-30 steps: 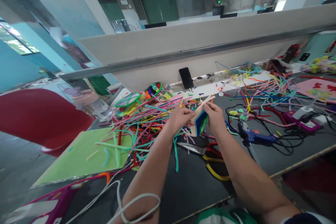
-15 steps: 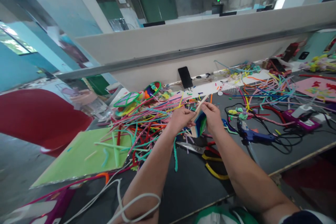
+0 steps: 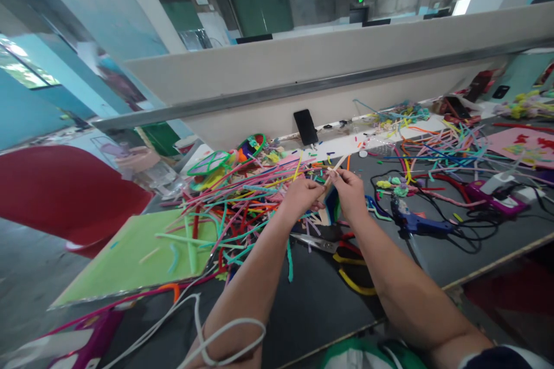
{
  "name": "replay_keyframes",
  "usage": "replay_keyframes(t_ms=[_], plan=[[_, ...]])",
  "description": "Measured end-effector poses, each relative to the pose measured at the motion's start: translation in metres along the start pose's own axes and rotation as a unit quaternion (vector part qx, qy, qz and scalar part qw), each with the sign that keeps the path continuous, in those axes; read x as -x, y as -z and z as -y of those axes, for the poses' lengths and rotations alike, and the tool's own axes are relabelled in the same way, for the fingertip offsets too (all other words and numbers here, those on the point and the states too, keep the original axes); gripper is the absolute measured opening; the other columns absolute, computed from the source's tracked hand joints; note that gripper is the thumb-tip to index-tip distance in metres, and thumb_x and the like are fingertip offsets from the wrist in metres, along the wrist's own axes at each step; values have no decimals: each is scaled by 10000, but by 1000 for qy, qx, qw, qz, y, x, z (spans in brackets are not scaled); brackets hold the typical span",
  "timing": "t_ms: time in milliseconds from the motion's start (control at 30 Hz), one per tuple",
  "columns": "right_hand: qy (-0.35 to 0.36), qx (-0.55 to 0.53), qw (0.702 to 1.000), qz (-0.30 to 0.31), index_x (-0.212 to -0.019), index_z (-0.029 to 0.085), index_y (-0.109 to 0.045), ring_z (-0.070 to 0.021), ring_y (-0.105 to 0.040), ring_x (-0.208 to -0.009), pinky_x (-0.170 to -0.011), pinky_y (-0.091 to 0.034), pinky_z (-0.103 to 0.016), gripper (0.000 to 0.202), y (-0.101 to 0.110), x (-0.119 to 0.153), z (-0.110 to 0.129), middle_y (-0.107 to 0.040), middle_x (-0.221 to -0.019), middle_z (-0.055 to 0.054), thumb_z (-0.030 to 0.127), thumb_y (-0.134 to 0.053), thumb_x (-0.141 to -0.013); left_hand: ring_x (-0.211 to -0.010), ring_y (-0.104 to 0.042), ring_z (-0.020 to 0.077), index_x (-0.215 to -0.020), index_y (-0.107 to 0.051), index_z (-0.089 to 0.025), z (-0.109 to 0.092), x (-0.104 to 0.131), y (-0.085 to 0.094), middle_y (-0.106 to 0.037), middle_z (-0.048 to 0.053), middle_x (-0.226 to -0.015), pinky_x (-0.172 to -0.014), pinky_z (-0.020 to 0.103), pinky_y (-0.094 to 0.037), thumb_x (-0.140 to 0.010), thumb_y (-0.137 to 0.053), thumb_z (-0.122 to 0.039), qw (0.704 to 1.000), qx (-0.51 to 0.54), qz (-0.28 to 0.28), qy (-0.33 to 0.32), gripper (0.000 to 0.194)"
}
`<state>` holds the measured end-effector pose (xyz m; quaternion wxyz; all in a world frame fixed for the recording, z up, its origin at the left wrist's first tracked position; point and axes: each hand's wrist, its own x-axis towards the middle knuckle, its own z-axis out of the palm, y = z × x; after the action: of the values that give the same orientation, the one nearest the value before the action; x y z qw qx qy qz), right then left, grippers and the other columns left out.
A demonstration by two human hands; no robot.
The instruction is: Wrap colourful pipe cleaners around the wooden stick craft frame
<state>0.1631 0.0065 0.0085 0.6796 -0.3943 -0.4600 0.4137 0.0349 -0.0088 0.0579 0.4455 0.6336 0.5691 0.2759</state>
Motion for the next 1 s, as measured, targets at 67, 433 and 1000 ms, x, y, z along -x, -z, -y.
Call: replay_keyframes(t_ms=[67, 433, 1000], plan=[[9, 32, 999, 17, -842, 172, -709, -151, -544, -660, -641, -410, -264, 293, 2, 0, 2, -650, -707, -13, 439, -610, -775, -538, -665, 165, -725, -632, -157, -2, 3, 2, -615, -2, -482, -505, 224, -504, -798, -536, -303, 999, -38, 8, -7, 190], [-1, 21, 978, 209, -727, 167, -676, -130, -480, -618, -597, -355, -249, 319, -4, 13, 22, -590, -661, 0, 482, -638, -761, -902, -611, 181, -902, -723, -179, -26, 25, 39, -688, 70, -907, -817, 293, -460, -837, -552, -238, 909, -174, -196, -325, 192], [16, 30, 967, 254, -716, 181, -668, -146, -507, -644, -617, -378, -263, 267, 1, 16, 30, -562, -626, 3, 438, -645, -786, -757, -528, 133, -792, -536, -162, -25, 24, 39, -546, 25, -803, -705, 255, -433, -867, -519, -275, 937, 2, -64, -344, 137]])
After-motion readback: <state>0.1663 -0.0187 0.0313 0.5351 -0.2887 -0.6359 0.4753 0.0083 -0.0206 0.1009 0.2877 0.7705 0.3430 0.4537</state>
